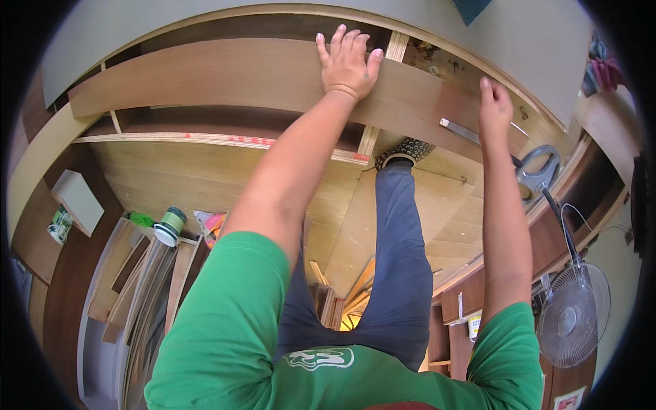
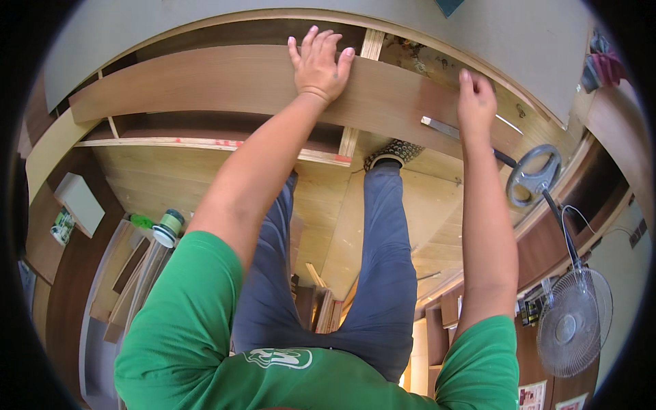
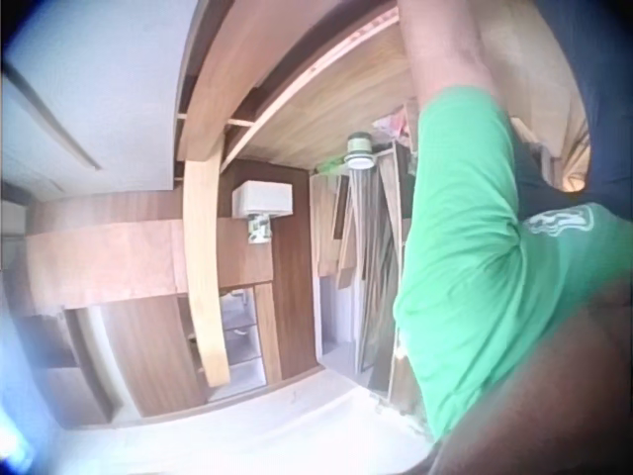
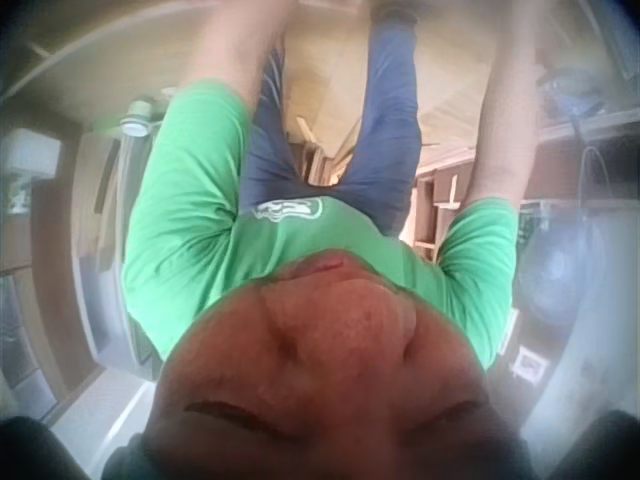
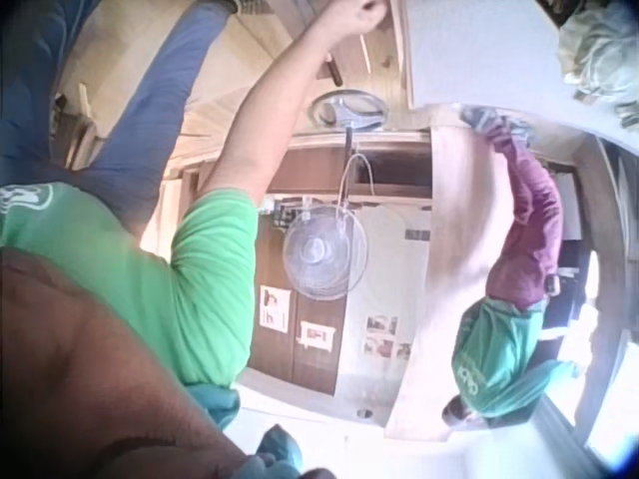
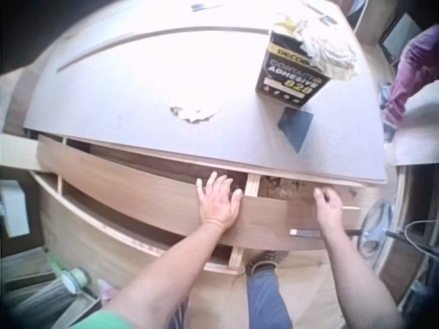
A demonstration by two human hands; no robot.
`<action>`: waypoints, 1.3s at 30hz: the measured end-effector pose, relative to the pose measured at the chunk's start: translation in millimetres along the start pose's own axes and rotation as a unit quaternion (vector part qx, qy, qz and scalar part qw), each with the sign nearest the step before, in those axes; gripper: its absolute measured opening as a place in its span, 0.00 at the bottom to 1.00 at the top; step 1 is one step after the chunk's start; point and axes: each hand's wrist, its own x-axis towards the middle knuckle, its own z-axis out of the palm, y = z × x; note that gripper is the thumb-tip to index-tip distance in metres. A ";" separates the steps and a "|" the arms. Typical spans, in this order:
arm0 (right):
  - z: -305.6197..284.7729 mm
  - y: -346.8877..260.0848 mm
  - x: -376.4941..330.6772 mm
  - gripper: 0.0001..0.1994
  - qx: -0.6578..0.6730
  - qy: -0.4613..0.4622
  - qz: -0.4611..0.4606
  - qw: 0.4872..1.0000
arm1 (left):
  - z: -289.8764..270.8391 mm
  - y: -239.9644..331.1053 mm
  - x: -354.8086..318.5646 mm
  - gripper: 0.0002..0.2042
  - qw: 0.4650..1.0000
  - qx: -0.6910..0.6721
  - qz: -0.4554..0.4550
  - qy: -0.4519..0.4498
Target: The person applies adhesive to a wooden board, presses a flexible laminate strip along its edge, and uses a handheld utility blade to trim the excess material from the board's corner.
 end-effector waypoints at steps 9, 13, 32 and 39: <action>-27.6 94.8 -122.1 0.28 0.313 0.142 0.522 0.781 | -124.3 -157.5 -69.2 0.31 0.912 -0.039 -0.320 0.253; 4.8 119.9 -117.8 0.34 0.538 0.115 0.459 0.698 | -121.7 -231.0 -74.2 0.34 0.742 -0.254 -0.542 0.302; 28.7 106.3 -111.7 0.27 0.500 0.142 0.340 0.784 | -111.5 -279.8 -88.1 0.30 0.471 -0.700 -0.505 0.183; 18.4 120.4 -100.6 0.28 0.488 0.120 0.341 0.795 | -121.8 -261.5 -107.8 0.26 0.481 -0.617 -0.587 0.207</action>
